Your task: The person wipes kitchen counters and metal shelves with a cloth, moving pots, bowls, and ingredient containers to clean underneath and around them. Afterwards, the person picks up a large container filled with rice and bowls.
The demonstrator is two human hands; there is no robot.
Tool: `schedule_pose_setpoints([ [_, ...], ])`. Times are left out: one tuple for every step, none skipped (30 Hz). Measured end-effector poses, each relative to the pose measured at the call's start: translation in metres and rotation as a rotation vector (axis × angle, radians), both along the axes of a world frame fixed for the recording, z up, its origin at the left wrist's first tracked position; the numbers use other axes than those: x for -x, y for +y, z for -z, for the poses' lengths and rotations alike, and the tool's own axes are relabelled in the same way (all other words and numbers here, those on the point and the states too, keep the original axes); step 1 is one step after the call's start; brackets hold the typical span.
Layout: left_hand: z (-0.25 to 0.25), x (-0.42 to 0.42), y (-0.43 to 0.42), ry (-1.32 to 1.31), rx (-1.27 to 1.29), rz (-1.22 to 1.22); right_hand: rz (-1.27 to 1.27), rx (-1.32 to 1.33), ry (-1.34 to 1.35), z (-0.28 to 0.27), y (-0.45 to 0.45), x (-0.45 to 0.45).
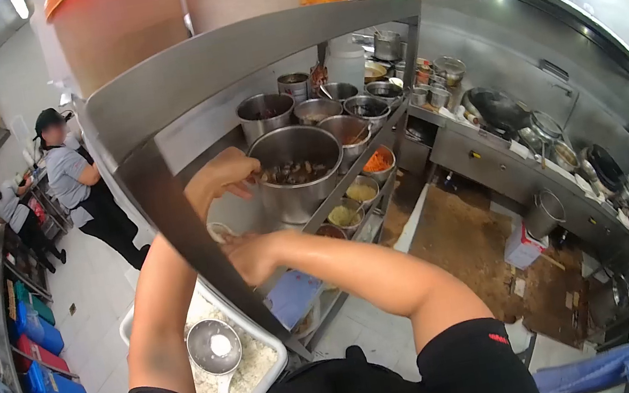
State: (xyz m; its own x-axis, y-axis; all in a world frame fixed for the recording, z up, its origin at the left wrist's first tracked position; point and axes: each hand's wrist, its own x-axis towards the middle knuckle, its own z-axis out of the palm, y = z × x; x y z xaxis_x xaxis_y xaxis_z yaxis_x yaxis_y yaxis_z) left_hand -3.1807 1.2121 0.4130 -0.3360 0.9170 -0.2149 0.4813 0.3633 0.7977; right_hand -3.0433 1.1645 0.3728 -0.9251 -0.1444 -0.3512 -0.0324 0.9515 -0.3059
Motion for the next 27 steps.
schedule_pose_setpoints([
  [0.004, -0.001, 0.006, -0.091, -0.052, -0.008, -0.017, -0.070, 0.032, 0.012, 0.003, 0.006],
  [0.007, -0.001, 0.012, -0.181, -0.100, -0.015, 0.019, -0.077, 0.066, 0.017, 0.004, 0.010],
  [0.002, -0.001, 0.014, -0.137, -0.116, -0.030, 0.058, -0.085, 0.100, 0.020, 0.006, 0.014],
  [-0.007, -0.002, 0.014, -0.096, -0.129, -0.043, 0.100, -0.090, 0.132, 0.023, 0.010, 0.017],
  [-0.013, -0.003, 0.013, -0.057, -0.138, -0.055, 0.119, -0.066, 0.145, 0.024, 0.019, 0.021],
  [-0.016, -0.002, 0.014, -0.138, -0.212, -0.125, 0.135, -0.044, 0.157, 0.024, 0.032, 0.028],
  [-0.026, -0.004, 0.011, -0.178, -0.227, -0.195, 0.146, -0.022, 0.169, 0.027, 0.045, 0.035],
  [-0.039, -0.004, 0.006, -0.216, -0.246, -0.269, 0.130, -0.119, 0.227, 0.033, 0.060, 0.043],
  [-0.047, -0.002, 0.004, -0.256, -0.266, -0.344, 0.176, -0.148, 0.203, 0.034, 0.075, 0.048],
  [-0.049, 0.002, 0.003, -0.265, -0.334, -0.375, 0.221, -0.176, 0.178, 0.032, 0.091, 0.052],
  [-0.050, 0.007, 0.003, -0.272, -0.401, -0.401, 0.270, -0.203, 0.153, 0.030, 0.107, 0.056],
  [-0.050, 0.011, 0.002, -0.281, -0.469, -0.423, 0.371, -0.174, 0.153, 0.037, 0.127, 0.061],
  [-0.050, 0.015, 0.000, -0.287, -0.478, -0.452, 0.474, -0.143, 0.148, 0.038, 0.142, 0.061],
  [-0.050, 0.019, -0.005, -0.293, -0.486, -0.480, 0.456, -0.188, 0.138, 0.039, 0.156, 0.058],
  [-0.051, 0.018, -0.009, -0.298, -0.497, -0.507, 0.437, -0.234, 0.130, 0.035, 0.168, 0.052],
  [-0.053, 0.012, -0.016, -0.273, -0.516, -0.546, 0.419, -0.281, 0.124, 0.035, 0.177, 0.047],
  [-0.049, 0.014, -0.019, -0.243, -0.517, -0.567, 0.447, -0.305, 0.159, 0.038, 0.179, 0.040],
  [-0.044, 0.017, -0.022, -0.216, -0.518, -0.589, 0.475, -0.332, 0.193, 0.040, 0.180, 0.033],
  [-0.040, 0.020, -0.025, -0.188, -0.522, -0.610, 0.459, -0.351, 0.187, 0.039, 0.182, 0.027],
  [-0.034, 0.022, -0.028, -0.182, -0.517, -0.644, 0.442, -0.370, 0.182, 0.038, 0.185, 0.022],
  [-0.029, 0.021, -0.032, -0.175, -0.511, -0.675, 0.384, -0.378, 0.137, 0.018, 0.176, 0.009],
  [-0.025, 0.020, -0.035, -0.167, -0.505, -0.702, 0.331, -0.387, 0.093, 0.005, 0.173, 0.000],
  [-0.021, 0.020, -0.037, -0.153, -0.518, -0.713, 0.402, -0.363, 0.188, 0.001, 0.177, -0.005],
  [-0.015, 0.022, -0.040, -0.143, -0.533, -0.727, 0.470, -0.341, 0.280, -0.003, 0.183, -0.009],
  [-0.008, 0.023, -0.041, -0.133, -0.546, -0.740, 0.538, -0.316, 0.371, -0.005, 0.186, -0.011],
  [-0.002, 0.024, -0.041, -0.117, -0.546, -0.752, 0.586, -0.360, 0.389, -0.007, 0.188, -0.010],
  [0.004, 0.025, -0.040, -0.099, -0.548, -0.764, 0.592, -0.423, 0.421, -0.002, 0.188, -0.010],
])
